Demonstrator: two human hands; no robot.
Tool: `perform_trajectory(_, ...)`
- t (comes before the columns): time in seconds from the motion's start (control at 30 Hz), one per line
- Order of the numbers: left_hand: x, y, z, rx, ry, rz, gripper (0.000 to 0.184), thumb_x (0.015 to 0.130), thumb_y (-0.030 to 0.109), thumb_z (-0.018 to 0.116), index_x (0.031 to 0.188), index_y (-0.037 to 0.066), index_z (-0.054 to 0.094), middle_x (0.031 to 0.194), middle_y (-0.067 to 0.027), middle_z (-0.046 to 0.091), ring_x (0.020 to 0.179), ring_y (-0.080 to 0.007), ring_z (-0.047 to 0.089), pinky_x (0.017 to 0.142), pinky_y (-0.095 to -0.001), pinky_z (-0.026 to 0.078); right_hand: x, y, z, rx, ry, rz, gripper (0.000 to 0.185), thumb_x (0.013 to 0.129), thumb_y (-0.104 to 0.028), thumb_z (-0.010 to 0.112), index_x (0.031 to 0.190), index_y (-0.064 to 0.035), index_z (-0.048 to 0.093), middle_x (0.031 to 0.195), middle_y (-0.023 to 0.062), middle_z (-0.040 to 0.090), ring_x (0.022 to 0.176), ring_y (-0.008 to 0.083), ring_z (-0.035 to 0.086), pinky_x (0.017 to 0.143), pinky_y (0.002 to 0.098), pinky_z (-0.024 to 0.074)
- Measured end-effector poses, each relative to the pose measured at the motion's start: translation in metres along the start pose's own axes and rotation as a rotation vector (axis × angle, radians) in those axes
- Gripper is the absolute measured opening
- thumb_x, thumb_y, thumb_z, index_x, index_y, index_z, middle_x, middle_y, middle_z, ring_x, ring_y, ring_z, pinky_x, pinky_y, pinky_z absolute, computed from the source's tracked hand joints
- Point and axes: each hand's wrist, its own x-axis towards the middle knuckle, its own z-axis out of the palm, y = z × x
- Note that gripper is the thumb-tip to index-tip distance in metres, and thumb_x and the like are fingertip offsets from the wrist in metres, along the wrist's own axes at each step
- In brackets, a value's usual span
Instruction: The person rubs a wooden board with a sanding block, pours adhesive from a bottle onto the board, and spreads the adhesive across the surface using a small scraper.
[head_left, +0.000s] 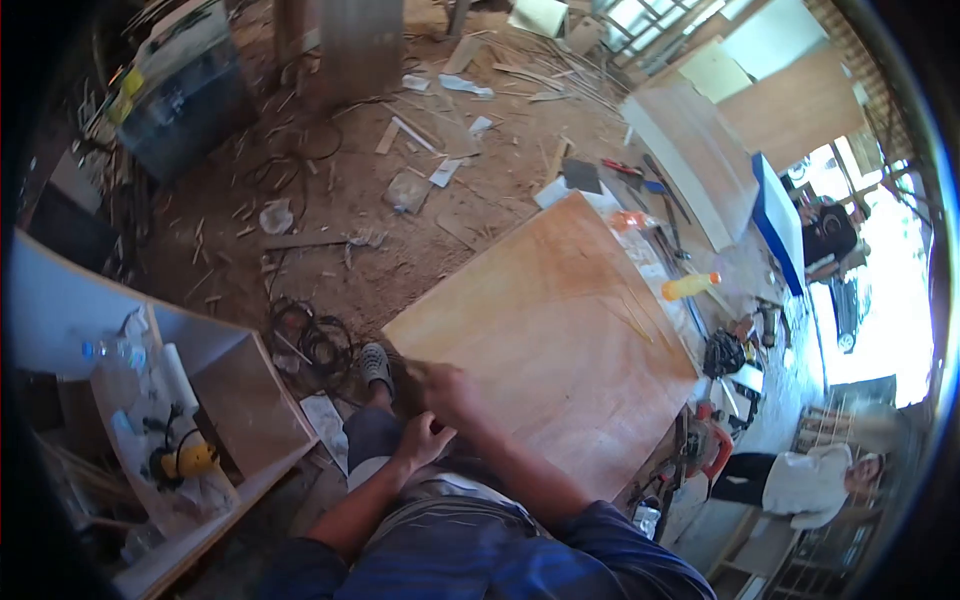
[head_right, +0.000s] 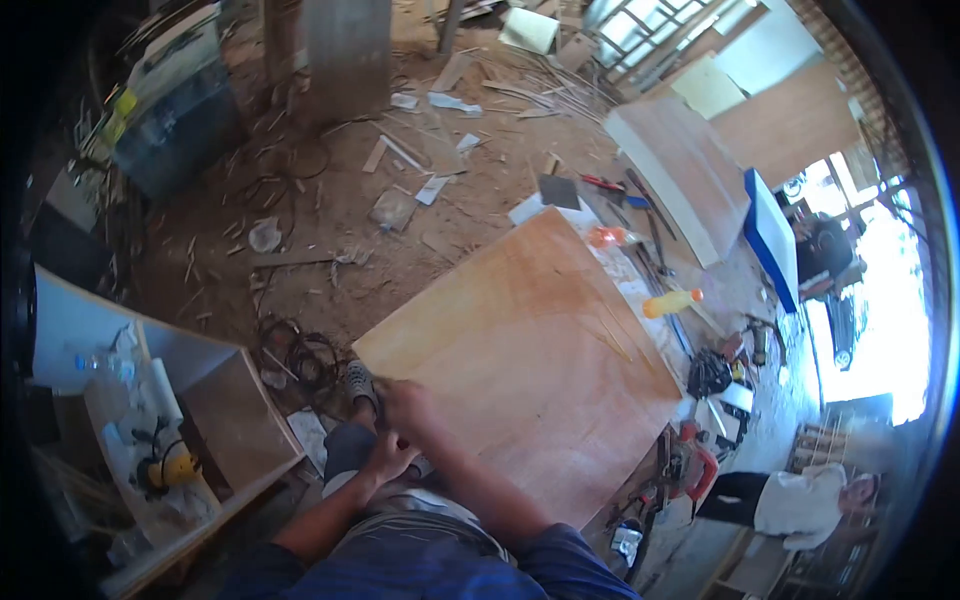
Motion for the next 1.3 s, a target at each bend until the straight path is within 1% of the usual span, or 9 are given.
perform_trajectory(0.1, 0.001, -0.001, 0.002, 0.1, 0.0, -0.037, 0.055, 0.085, 0.046, 0.08, 0.075, -0.004, 0.059, 0.072, -0.0202, 0.064, 0.069, -0.0279, 0.065, 0.065, -0.0453, 0.05, -0.007, 0.06, -0.079, 0.214, 0.361, 0.115, 0.025, 0.096, -0.011, 0.058, 0.112, 0.0002, 0.073, 0.085, 0.0236, 0.07, 0.077, 0.0202, 0.063, 0.07, 0.0426, 0.0515)
perform_trajectory(0.2, 0.009, 0.003, 0.006, 0.059, 0.007, -0.077, 0.057, 0.085, 0.048, 0.08, 0.074, -0.005, 0.06, 0.075, -0.0224, 0.067, 0.071, -0.0282, 0.068, 0.065, -0.0443, 0.05, -0.006, 0.209, -0.159, -0.111, 0.545, 0.198, 0.018, 0.094, -0.011, 0.064, 0.091, 0.0056, 0.069, 0.077, 0.0188, 0.071, 0.073, 0.0131, 0.056, 0.064, 0.0412, 0.0475)
perform_trajectory(0.23, 0.008, 0.002, 0.007, 0.062, 0.003, -0.092, 0.056, 0.085, 0.048, 0.08, 0.075, -0.005, 0.062, 0.076, -0.0225, 0.068, 0.072, -0.0279, 0.068, 0.066, -0.0431, 0.051, -0.003, 0.236, -0.189, -0.203, 0.559, 0.431, 0.018, 0.093, -0.012, 0.066, 0.095, 0.0051, 0.071, 0.081, 0.022, 0.072, 0.075, 0.0158, 0.064, 0.066, 0.042, 0.049)
perform_trajectory(0.4, 0.016, -0.003, 0.005, -0.009, -0.052, -0.193, 0.051, 0.086, 0.042, 0.081, 0.086, -0.007, 0.07, 0.086, -0.0173, 0.075, 0.079, -0.0222, 0.071, 0.072, -0.037, 0.055, 0.013, 0.275, -0.292, -0.361, 0.606, 0.503, 0.026, 0.094, -0.02, 0.067, 0.109, 0.0004, 0.074, 0.09, 0.0286, 0.071, 0.087, 0.0383, 0.073, 0.072, 0.046, 0.0517)
perform_trajectory(0.67, 0.02, 0.02, -0.004, -0.043, -0.156, -0.207, 0.043, 0.09, 0.038, 0.079, 0.097, -0.004, 0.075, 0.09, -0.0137, 0.077, 0.083, -0.0196, 0.072, 0.075, -0.0346, 0.055, 0.048, 0.321, -0.338, -0.416, 0.548, 0.393, 0.024, 0.093, -0.021, 0.067, 0.095, 0.0027, 0.072, 0.09, 0.0291, 0.069, 0.086, 0.0442, 0.069, 0.074, 0.0507, 0.051)
perform_trajectory(0.9, 0.024, 0.027, -0.009, -0.014, -0.186, -0.246, 0.046, 0.089, 0.04, 0.08, 0.095, -0.005, 0.074, 0.091, -0.0155, 0.077, 0.083, -0.0207, 0.072, 0.075, -0.0358, 0.055, 0.043, 0.324, -0.306, -0.445, 0.465, 0.419, 0.028, 0.096, -0.026, 0.065, 0.097, 0.0007, 0.072, 0.089, 0.0287, 0.069, 0.084, 0.0444, 0.069, 0.073, 0.0506, 0.0503)
perform_trajectory(1.07, 0.023, 0.01, -0.006, -0.059, -0.198, -0.272, 0.046, 0.088, 0.041, 0.08, 0.094, -0.005, 0.074, 0.087, -0.0143, 0.076, 0.08, -0.0196, 0.071, 0.073, -0.0355, 0.055, 0.036, 0.24, -0.231, -0.395, 0.395, 0.433, 0.029, 0.097, -0.031, 0.065, 0.098, -0.0026, 0.074, 0.094, 0.0257, 0.071, 0.092, 0.0435, 0.07, 0.078, 0.0506, 0.053)
perform_trajectory(1.2, 0.021, 0.008, -0.004, -0.069, -0.179, -0.264, 0.048, 0.088, 0.042, 0.081, 0.091, -0.004, 0.073, 0.085, -0.0127, 0.076, 0.077, -0.0186, 0.07, 0.071, -0.0354, 0.055, 0.036, 0.19, -0.156, -0.395, 0.306, 0.308, 0.029, 0.098, -0.023, 0.06, 0.116, -0.0053, 0.073, 0.101, 0.0247, 0.072, 0.095, 0.0418, 0.069, 0.085, 0.0504, 0.0533)
perform_trajectory(1.3, 0.017, 0.0, 0.001, -0.04, -0.122, -0.24, 0.048, 0.088, 0.042, 0.081, 0.088, -0.004, 0.072, 0.084, -0.0122, 0.075, 0.076, -0.0183, 0.07, 0.07, -0.0353, 0.054, 0.04, 0.144, -0.105, -0.329, 0.297, 0.149, 0.021, 0.093, -0.012, 0.058, 0.108, -0.0044, 0.072, 0.095, 0.0216, 0.071, 0.093, 0.041, 0.068, 0.083, 0.052, 0.0525)
